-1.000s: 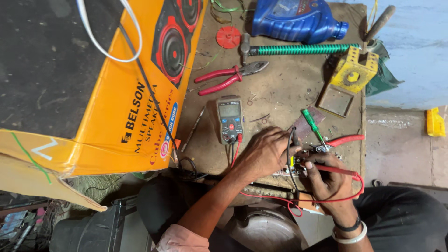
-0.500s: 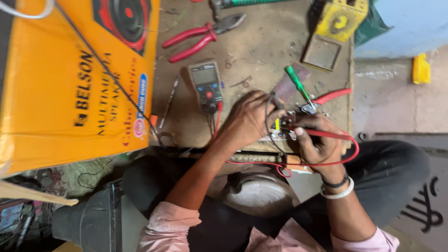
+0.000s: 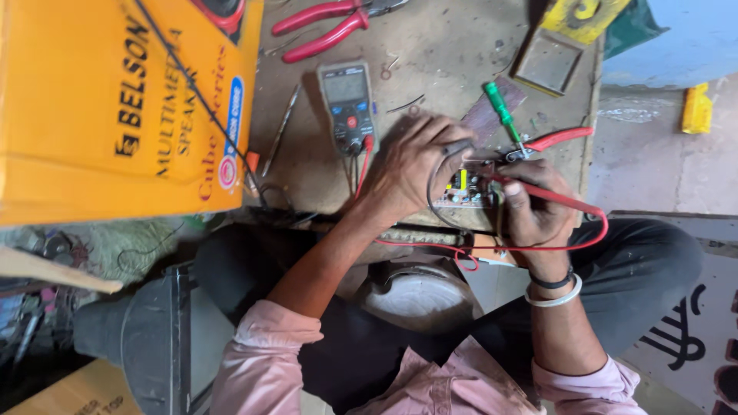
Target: The person uses a multimeter to test various points on a small circuit board. They hold the board and move the multimeter probes across different components and solder joints, checking electrical continuity or voltage.
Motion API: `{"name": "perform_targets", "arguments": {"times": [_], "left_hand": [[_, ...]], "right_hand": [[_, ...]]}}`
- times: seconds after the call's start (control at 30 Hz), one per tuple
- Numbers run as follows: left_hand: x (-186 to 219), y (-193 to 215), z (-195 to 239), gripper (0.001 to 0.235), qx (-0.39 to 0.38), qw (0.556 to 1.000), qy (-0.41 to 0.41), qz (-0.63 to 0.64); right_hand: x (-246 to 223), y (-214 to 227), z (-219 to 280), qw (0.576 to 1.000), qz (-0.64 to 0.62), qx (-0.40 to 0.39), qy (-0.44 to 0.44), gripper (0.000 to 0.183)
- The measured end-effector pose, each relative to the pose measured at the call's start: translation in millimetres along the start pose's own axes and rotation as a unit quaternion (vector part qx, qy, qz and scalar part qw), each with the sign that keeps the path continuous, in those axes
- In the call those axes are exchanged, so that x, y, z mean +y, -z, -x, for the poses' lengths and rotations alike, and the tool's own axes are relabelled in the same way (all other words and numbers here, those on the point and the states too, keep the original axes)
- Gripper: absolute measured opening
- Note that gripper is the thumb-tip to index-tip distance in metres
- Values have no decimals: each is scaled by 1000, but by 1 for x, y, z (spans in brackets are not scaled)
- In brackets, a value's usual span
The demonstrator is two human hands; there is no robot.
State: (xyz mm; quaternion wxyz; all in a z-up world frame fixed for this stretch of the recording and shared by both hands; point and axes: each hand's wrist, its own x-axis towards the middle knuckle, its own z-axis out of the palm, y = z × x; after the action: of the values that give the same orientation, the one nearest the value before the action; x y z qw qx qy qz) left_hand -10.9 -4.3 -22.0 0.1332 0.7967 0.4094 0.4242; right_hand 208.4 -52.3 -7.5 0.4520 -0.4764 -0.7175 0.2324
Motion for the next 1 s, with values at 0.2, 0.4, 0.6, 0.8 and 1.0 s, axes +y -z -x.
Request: {"name": "perform_targets", "arguments": {"times": [0.2,0.4,0.6,0.8,1.0], "left_hand": [[-19,8,1,29,28,993,55,-98],[-26,25,1,21,58,987,85,-122],[-5,29,4,37,29,960,193,-202],[-3,20,7,41,-29,931,206,-301],[-11,26,5,39,21,959,174,-221]], "right_hand": [[-4,0,-5,996,65,-27,58,21],[-10,2,-8,994,81,-38,57,19],[-10,4,-8,997,57,-33,34,24],[-8,3,-17,976,78,-153,130,39],[-8,1,-17,969,131,-173,122,45]]}}
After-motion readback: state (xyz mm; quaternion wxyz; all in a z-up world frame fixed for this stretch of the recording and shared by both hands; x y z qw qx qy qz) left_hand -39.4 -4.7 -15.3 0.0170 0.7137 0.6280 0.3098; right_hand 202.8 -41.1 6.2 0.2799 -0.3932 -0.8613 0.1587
